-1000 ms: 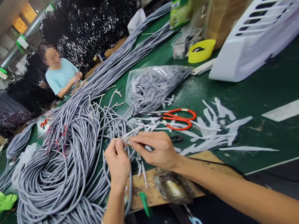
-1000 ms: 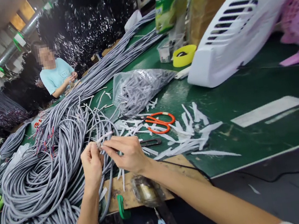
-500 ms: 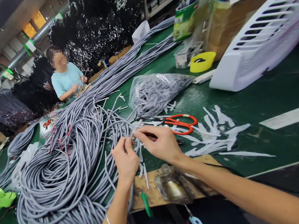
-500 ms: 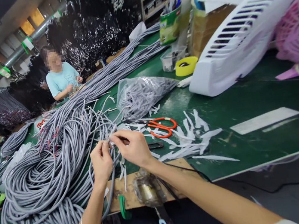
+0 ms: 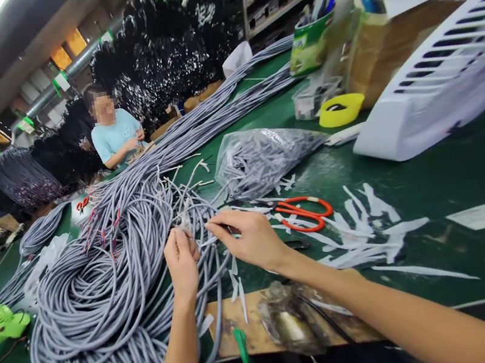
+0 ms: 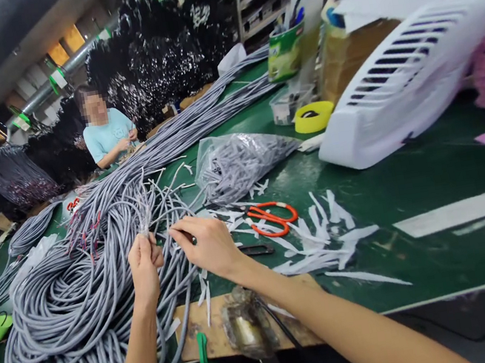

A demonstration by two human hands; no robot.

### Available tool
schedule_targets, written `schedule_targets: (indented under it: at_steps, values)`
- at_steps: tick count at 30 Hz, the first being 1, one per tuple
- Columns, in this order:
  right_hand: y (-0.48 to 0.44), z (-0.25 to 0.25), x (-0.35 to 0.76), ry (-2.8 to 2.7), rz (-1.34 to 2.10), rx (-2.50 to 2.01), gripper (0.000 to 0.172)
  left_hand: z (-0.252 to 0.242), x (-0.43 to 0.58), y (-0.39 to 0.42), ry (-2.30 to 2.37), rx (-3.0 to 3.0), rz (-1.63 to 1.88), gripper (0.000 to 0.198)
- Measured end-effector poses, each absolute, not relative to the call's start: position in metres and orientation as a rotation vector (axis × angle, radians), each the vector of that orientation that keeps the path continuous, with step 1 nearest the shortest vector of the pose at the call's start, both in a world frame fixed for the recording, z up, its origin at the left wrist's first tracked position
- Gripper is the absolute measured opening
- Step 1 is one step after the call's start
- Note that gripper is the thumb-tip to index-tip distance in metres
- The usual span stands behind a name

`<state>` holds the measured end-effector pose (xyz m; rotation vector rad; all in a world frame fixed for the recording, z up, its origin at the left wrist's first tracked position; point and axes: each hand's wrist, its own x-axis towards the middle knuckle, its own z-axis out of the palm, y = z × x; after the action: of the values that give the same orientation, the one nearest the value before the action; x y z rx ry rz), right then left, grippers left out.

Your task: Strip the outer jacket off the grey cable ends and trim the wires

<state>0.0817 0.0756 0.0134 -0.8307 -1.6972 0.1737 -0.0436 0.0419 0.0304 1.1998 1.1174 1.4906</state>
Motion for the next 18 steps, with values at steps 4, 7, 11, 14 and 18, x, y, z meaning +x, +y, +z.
schedule_targets:
  at_steps: [4, 7, 11, 14, 18]
  values:
    - [0.0746, 0.0079, 0.0815, -1.688, 0.218, -0.767, 0.019, 0.0315, -0.0391, 0.0395, 1.167, 1.264, 1.415, 0.044]
    - [0.0732, 0.0088, 0.0836, -1.675, 0.236, -0.748, 0.017, 0.0313, -0.0358, 0.0382, 1.217, 1.284, 1.366, 0.046]
    - [0.0732, 0.0090, 0.0874, -1.665, 0.232, -0.723, 0.014, 0.0306, -0.0334, 0.0367, 1.261, 1.321, 1.346, 0.046]
    - [0.0720, 0.0097, 0.0892, -1.668, 0.218, -0.723, 0.015, 0.0302, -0.0336, 0.0363, 1.269, 1.357, 1.336, 0.046]
    - [0.0702, 0.0111, 0.0898, -1.663, 0.211, -0.706, 0.015, 0.0286, -0.0348, 0.0365, 1.301, 1.309, 1.348, 0.046]
